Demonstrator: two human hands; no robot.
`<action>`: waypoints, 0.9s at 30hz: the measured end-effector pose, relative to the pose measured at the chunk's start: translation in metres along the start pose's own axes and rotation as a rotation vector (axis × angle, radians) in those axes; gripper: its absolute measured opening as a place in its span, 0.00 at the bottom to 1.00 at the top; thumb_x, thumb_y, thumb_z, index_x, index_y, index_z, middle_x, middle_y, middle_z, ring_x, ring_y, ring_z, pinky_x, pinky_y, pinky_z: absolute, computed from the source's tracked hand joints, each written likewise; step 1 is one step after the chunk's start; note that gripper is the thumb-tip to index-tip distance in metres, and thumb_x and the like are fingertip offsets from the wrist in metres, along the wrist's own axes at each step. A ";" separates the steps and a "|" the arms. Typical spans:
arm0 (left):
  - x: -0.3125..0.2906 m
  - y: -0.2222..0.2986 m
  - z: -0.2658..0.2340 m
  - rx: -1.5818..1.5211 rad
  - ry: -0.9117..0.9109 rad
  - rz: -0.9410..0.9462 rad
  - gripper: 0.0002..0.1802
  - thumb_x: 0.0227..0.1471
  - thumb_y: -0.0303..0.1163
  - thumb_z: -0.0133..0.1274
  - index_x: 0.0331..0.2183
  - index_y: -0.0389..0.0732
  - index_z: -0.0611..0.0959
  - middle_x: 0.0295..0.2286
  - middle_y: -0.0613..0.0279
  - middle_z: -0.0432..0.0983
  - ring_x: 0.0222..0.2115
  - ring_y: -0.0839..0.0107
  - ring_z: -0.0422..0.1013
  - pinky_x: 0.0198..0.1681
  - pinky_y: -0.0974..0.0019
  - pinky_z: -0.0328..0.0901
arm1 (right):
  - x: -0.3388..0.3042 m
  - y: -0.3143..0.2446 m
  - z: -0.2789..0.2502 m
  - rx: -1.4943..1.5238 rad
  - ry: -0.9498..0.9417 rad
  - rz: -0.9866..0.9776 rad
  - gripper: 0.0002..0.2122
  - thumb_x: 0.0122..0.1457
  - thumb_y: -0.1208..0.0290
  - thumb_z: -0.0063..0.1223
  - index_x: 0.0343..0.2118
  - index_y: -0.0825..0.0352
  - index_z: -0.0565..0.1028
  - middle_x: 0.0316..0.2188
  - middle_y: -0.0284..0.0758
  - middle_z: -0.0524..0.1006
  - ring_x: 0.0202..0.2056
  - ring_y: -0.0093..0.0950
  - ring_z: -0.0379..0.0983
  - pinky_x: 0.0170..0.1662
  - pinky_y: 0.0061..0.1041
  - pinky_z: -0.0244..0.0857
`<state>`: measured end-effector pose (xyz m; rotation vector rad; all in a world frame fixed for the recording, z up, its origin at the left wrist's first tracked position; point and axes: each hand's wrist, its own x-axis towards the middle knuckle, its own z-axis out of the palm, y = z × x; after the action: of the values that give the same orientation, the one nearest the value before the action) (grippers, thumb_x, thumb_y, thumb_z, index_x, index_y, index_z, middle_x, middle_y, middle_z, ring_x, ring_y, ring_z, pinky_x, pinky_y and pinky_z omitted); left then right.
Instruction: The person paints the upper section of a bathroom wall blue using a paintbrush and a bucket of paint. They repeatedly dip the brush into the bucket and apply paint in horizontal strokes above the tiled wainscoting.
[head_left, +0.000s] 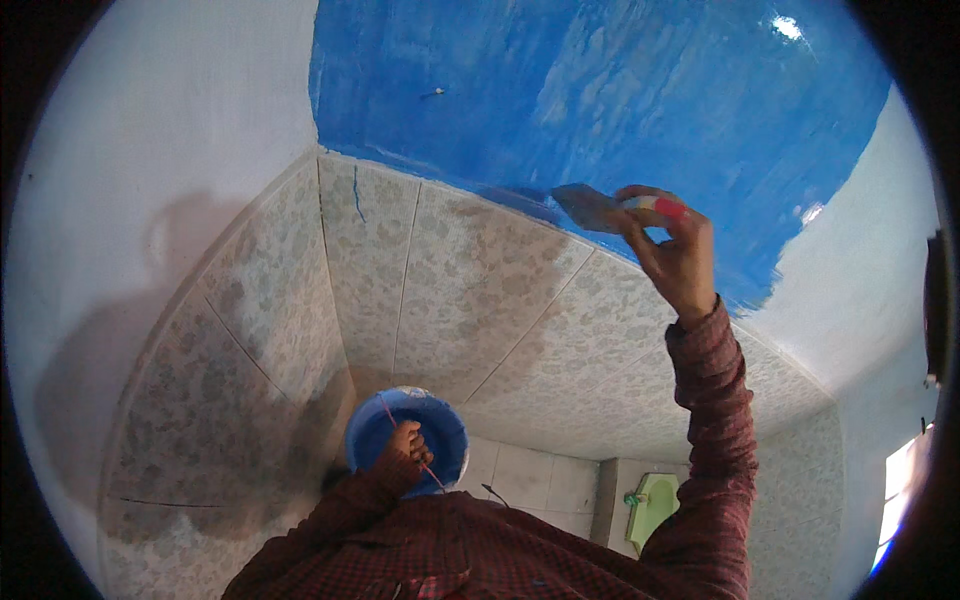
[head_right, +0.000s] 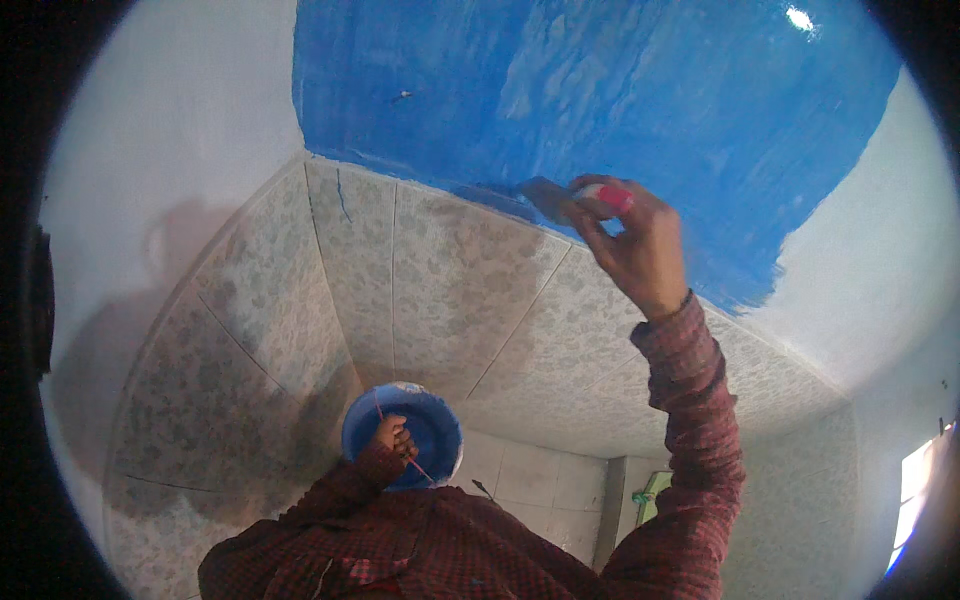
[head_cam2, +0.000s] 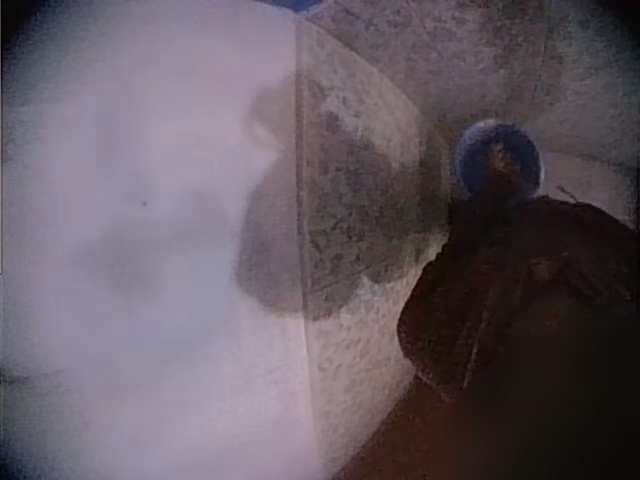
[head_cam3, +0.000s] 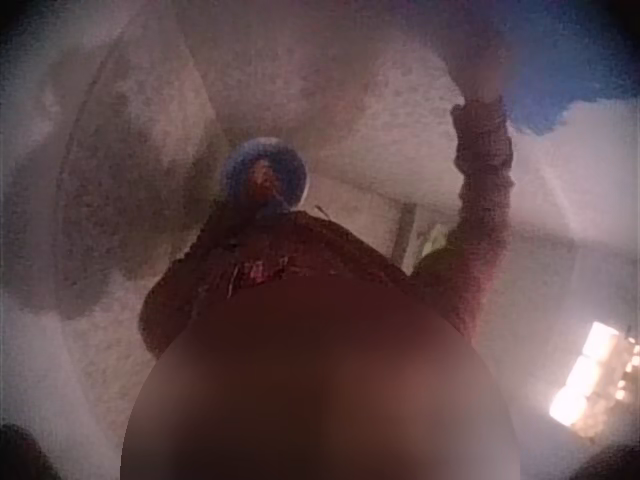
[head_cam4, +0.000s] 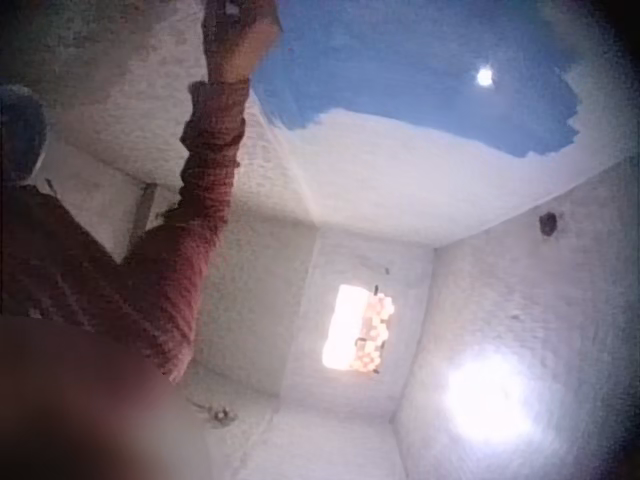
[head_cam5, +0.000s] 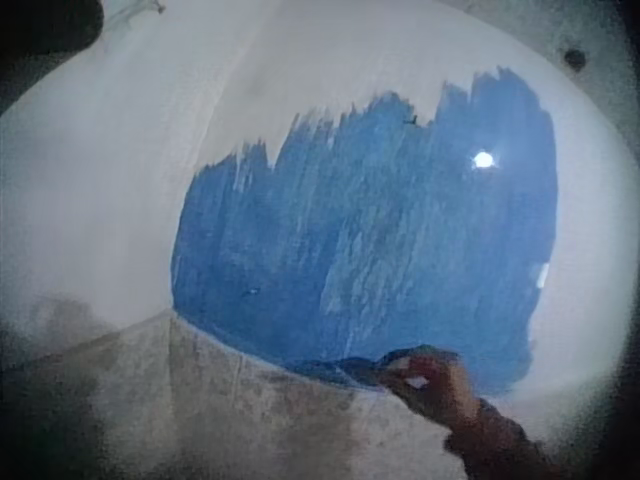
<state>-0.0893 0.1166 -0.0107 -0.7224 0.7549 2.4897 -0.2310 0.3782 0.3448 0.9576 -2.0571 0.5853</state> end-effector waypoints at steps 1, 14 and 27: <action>-0.001 0.000 0.001 0.000 -0.004 0.006 0.14 0.46 0.37 0.47 0.17 0.48 0.60 0.11 0.72 0.49 0.12 0.77 0.50 0.21 0.68 0.54 | 0.003 -0.002 0.006 -0.009 -0.023 -0.018 0.08 0.44 0.74 0.58 0.29 0.66 0.75 0.26 0.37 0.76 0.26 0.30 0.74 0.29 0.24 0.67; 0.002 0.001 -0.004 -0.047 0.074 -0.011 0.14 0.47 0.36 0.45 0.17 0.49 0.60 0.09 0.72 0.49 0.09 0.77 0.47 0.19 0.69 0.54 | 0.054 -0.004 0.041 -0.147 -0.263 -0.014 0.05 0.47 0.75 0.56 0.28 0.69 0.75 0.27 0.36 0.76 0.26 0.26 0.74 0.30 0.22 0.67; 0.004 0.004 -0.023 0.069 0.005 0.083 0.14 0.49 0.35 0.44 0.17 0.48 0.60 0.11 0.72 0.49 0.11 0.78 0.48 0.24 0.69 0.56 | 0.049 -0.006 0.025 -0.098 -0.239 0.070 0.06 0.48 0.73 0.55 0.30 0.67 0.75 0.24 0.37 0.76 0.24 0.27 0.74 0.28 0.23 0.67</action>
<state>-0.0867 0.1009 -0.0275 -0.6858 0.8850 2.5225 -0.2576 0.3373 0.3697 0.9387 -2.3165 0.4172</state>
